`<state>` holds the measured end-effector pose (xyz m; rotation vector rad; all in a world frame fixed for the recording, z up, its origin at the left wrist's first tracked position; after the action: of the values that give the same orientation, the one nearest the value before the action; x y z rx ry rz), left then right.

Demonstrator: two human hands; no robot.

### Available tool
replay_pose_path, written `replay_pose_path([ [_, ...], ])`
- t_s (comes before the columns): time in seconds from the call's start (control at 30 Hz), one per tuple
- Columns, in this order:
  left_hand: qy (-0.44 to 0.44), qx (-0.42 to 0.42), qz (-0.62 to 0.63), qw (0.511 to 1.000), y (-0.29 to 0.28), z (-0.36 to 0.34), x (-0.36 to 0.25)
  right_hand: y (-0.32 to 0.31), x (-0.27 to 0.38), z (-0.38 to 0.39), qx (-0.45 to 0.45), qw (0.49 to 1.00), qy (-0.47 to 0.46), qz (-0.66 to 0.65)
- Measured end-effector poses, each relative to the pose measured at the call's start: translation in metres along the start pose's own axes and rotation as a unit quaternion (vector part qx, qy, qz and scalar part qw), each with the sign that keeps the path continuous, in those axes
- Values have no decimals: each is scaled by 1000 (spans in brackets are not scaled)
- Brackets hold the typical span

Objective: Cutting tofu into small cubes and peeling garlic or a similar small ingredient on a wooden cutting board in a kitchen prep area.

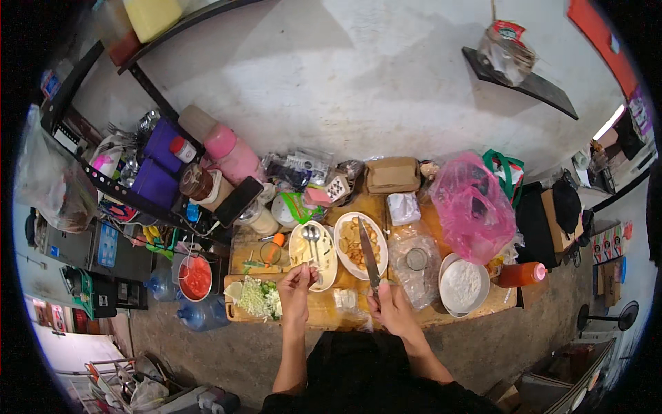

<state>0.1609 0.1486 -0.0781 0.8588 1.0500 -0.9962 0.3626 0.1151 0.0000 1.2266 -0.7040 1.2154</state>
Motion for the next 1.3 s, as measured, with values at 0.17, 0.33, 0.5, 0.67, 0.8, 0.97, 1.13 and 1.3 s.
replay_pose_path([
  [0.17, 61, -17, -81, 995, -15, -1, -23, 12, -24, -8, 3, 998, 53, -41],
  [0.33, 105, -23, -98, 989, -19, -6, -36, 22, -29, -8, -7, 994, 77, -79],
  [0.5, 62, 61, -179, 980, -29, -49, 47, 29, -43, -13, -5, 997, 44, -64],
  [0.67, 6, 147, -313, 938, -42, -27, 86, 36, -58, -19, -34, 993, 100, -60],
  [0.8, -6, 223, -364, 904, -75, -3, 102, 44, -88, -25, -16, 990, 123, -60],
  [0.97, -21, 86, -522, 848, -148, 16, 124, 68, -120, -34, 51, 984, 167, -45],
  [1.13, 19, -3, -589, 808, -176, 29, 125, 76, -155, -39, 127, 968, 212, 30],
  [1.3, 16, 11, -608, 794, -171, 31, 127, 74, -184, -28, 168, 933, 318, 36],
])
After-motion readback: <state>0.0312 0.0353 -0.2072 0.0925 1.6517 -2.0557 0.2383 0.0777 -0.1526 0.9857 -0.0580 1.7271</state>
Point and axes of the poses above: each hand's wrist, its own z-axis away from the middle knuckle, its own y-axis out of the palm, x = y × z, the point moved 6 cm from there along -z, towards the middle knuckle, and after that the axes turned 12 degrees about -z, right-handed, at the moved point
